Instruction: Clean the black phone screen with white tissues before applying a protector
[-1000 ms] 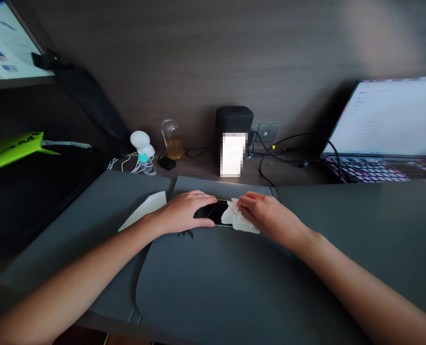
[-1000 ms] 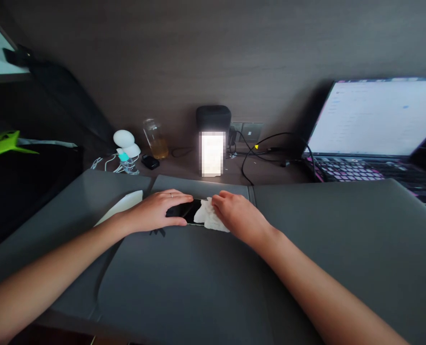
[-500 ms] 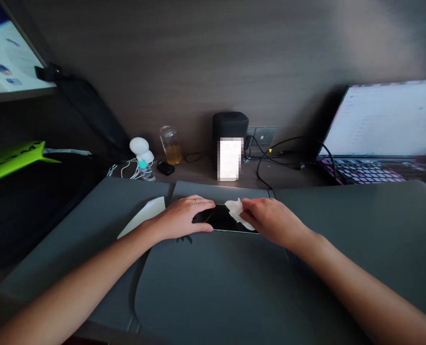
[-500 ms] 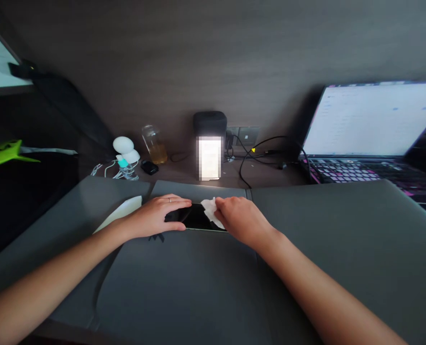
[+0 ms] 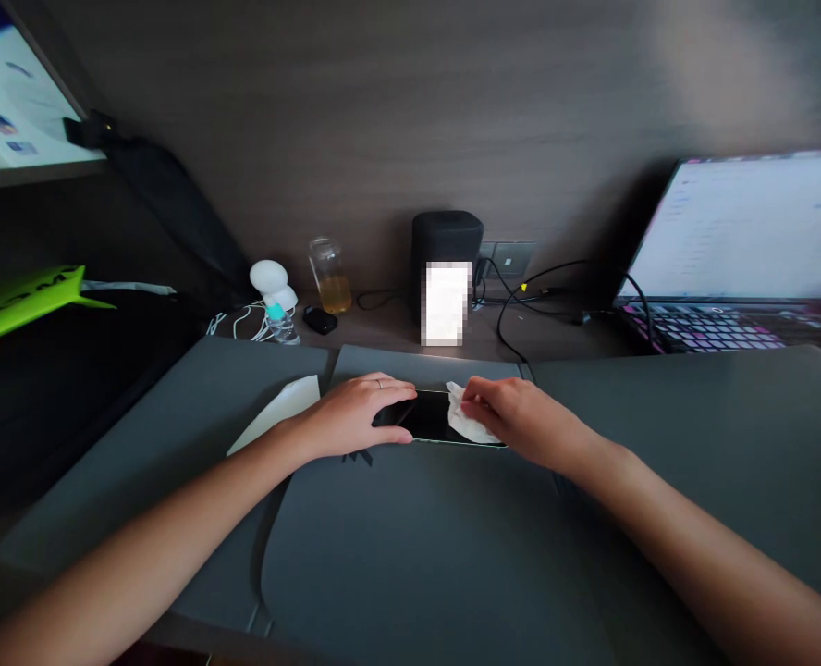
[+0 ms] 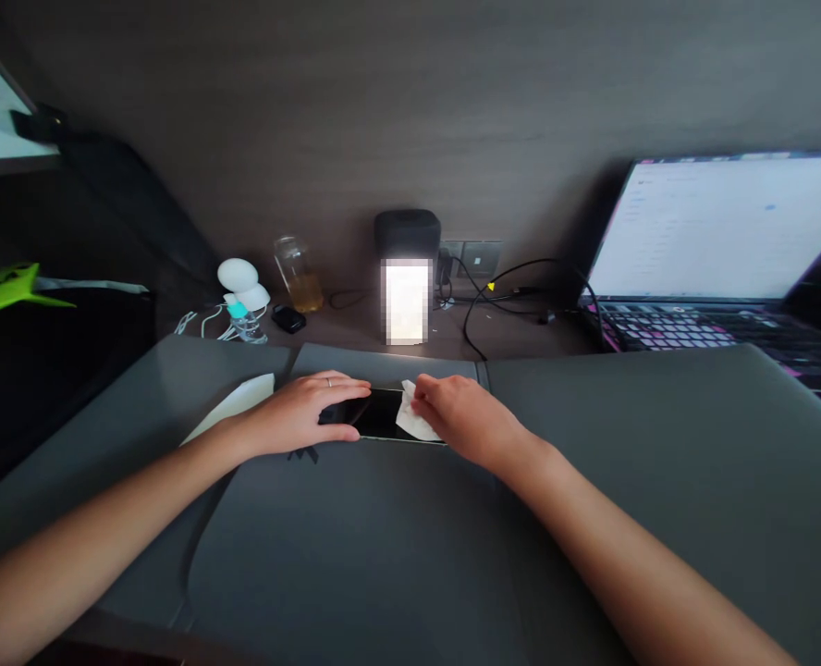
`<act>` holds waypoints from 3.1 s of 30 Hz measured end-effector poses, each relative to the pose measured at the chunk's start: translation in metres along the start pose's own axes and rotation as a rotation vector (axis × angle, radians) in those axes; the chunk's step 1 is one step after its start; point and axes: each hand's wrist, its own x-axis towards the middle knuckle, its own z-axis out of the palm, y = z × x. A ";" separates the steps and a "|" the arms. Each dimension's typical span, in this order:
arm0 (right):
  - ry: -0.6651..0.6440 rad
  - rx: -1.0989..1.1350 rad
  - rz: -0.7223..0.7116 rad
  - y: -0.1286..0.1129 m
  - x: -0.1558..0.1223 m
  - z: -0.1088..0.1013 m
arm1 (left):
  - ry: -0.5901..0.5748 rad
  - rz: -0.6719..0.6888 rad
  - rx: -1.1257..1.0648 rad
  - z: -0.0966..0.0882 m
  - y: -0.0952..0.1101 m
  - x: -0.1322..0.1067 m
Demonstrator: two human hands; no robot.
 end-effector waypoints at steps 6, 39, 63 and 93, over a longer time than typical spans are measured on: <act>-0.137 0.249 -0.024 0.007 -0.010 -0.009 | 0.002 0.012 0.007 0.000 0.001 0.000; 0.008 0.047 -0.093 0.003 -0.001 0.001 | -0.010 0.005 0.002 -0.001 0.000 -0.001; 0.089 0.064 -0.127 0.025 0.000 0.005 | -0.014 0.007 -0.006 -0.003 0.002 0.000; 0.104 -0.005 -0.149 0.020 -0.005 0.004 | -0.023 0.009 0.026 -0.002 0.000 -0.001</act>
